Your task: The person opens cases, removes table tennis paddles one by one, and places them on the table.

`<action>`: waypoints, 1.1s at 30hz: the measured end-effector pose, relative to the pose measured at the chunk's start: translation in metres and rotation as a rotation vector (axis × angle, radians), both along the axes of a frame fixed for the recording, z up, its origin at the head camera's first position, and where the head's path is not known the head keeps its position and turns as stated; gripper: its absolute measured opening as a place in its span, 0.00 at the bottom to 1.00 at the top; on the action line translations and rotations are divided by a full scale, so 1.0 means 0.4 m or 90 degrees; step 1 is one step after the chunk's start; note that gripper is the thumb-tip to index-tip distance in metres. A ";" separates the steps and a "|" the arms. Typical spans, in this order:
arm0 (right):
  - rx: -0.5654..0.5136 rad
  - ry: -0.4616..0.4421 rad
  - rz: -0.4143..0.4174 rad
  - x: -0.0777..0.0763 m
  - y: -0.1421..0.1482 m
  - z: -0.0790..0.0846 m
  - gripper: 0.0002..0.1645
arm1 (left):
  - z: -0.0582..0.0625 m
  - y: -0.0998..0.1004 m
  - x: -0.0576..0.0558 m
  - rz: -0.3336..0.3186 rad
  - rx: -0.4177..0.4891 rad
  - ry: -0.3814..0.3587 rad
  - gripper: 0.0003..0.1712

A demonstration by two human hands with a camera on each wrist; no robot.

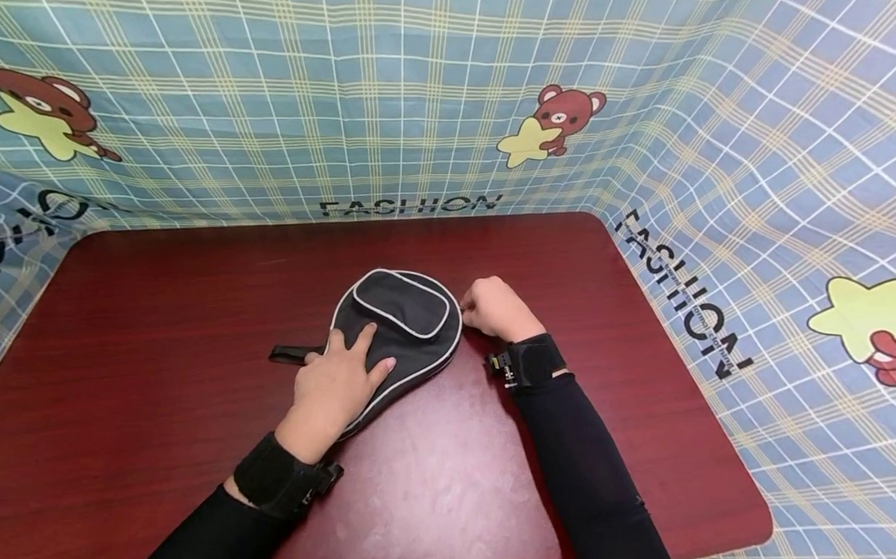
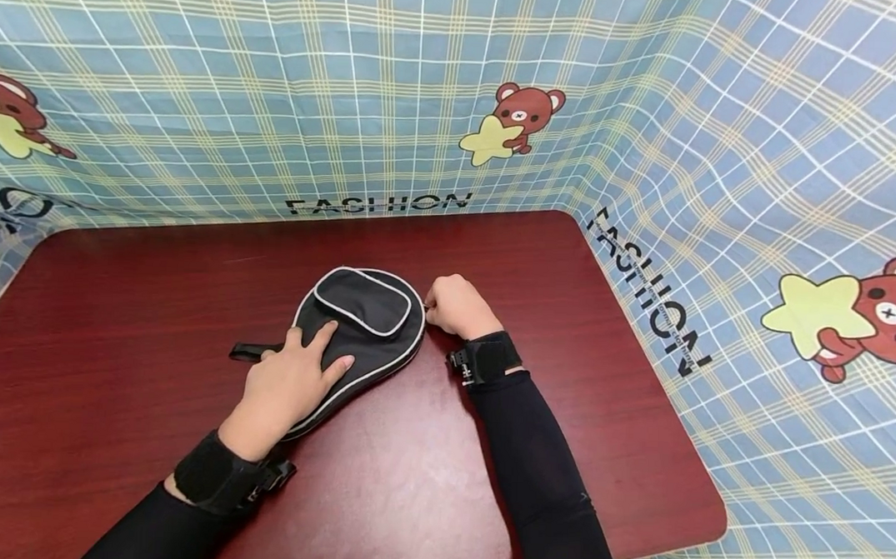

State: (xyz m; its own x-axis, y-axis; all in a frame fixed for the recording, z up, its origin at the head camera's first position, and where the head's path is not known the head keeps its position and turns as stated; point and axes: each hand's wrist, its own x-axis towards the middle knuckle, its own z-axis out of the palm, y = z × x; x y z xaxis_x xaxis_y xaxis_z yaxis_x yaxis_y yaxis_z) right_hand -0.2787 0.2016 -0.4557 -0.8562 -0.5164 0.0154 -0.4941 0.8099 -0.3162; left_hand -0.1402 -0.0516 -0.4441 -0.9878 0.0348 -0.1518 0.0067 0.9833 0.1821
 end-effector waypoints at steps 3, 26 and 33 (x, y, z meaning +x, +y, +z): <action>0.005 0.004 -0.013 -0.001 0.003 -0.001 0.13 | 0.001 0.005 -0.004 -0.001 0.003 -0.005 0.41; 0.018 0.001 0.001 -0.011 -0.003 -0.002 0.16 | 0.002 0.008 -0.004 0.013 0.001 0.002 0.41; 0.023 -0.012 0.005 -0.009 -0.004 0.004 0.12 | 0.004 0.006 -0.005 0.009 0.001 -0.004 0.41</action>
State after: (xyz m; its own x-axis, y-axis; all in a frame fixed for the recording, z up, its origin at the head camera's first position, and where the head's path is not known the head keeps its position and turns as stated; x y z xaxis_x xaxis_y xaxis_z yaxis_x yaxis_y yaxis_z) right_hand -0.2822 0.2002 -0.4541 -0.8521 -0.5230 -0.0201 -0.4945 0.8171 -0.2963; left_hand -0.1421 -0.0490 -0.4423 -0.9871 0.0206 -0.1586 -0.0090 0.9829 0.1837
